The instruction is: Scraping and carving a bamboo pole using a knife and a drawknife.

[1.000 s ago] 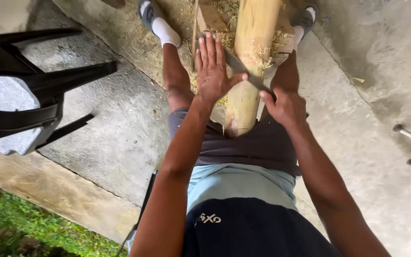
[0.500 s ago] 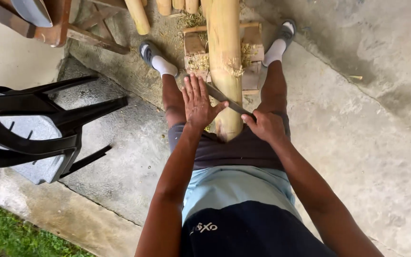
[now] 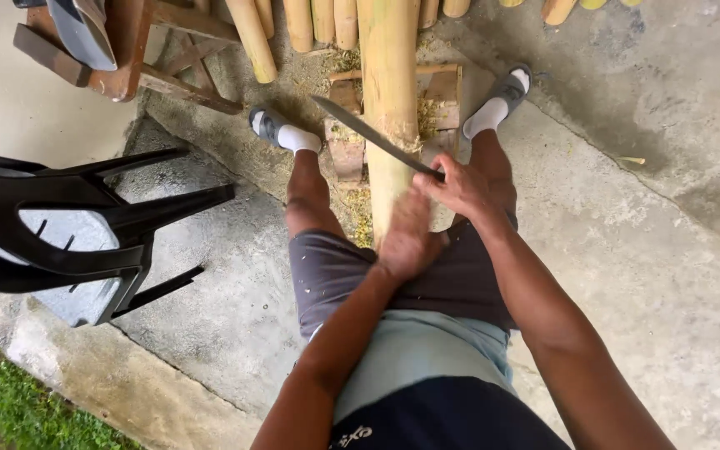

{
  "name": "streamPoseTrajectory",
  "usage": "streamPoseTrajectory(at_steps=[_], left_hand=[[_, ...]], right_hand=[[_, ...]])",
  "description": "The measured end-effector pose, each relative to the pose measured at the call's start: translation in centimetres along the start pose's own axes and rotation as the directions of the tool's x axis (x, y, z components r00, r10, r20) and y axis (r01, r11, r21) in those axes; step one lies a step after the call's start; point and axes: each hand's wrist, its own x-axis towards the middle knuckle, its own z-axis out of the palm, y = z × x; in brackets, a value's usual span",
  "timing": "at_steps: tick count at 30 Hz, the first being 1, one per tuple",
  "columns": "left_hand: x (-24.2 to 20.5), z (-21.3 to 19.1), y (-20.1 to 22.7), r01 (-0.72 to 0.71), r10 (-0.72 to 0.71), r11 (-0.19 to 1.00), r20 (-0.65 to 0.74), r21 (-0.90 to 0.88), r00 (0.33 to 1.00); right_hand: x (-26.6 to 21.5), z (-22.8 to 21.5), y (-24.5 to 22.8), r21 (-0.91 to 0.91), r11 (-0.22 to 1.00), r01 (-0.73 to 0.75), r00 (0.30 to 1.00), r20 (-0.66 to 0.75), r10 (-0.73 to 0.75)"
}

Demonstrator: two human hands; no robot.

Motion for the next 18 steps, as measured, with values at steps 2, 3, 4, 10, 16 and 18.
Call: streamPoseTrajectory(at_steps=[2, 3, 4, 10, 16, 18], left_hand=[[0.4, 1.7, -0.9, -0.1, 0.097, 0.994, 0.068, 0.04, 0.993], [0.4, 2.5, -1.3, -0.199, 0.186, 0.977, 0.145, 0.077, 0.972], [1.5, 2.6, -2.2, -0.19, 0.178, 0.979, 0.132, 0.078, 0.975], [5.8, -1.8, -2.5, -0.273, 0.179, 0.945, 0.408, 0.183, 0.895], [6.7, 0.2, -2.7, -0.254, 0.097, 0.943, 0.557, 0.213, 0.825], [6.0, 2.0, -2.9, -0.298, 0.129, 0.907, 0.476, 0.298, 0.87]], right_hand=[[0.6, -1.5, 0.3, 0.073, 0.997, -0.015, 0.996, 0.087, 0.009], [0.7, -2.1, 0.4, 0.149, 0.988, -0.038, 0.984, 0.176, 0.011], [1.5, -2.5, 1.1, 0.139, 0.99, -0.026, 0.984, 0.177, 0.001], [5.7, -4.3, 1.3, -0.046, 0.954, 0.297, 0.954, 0.056, -0.294], [11.6, -3.5, 2.4, -0.111, 0.945, 0.307, 0.945, -0.085, -0.317], [10.7, -3.5, 1.3, -0.104, 0.945, 0.309, 0.939, -0.127, -0.321]])
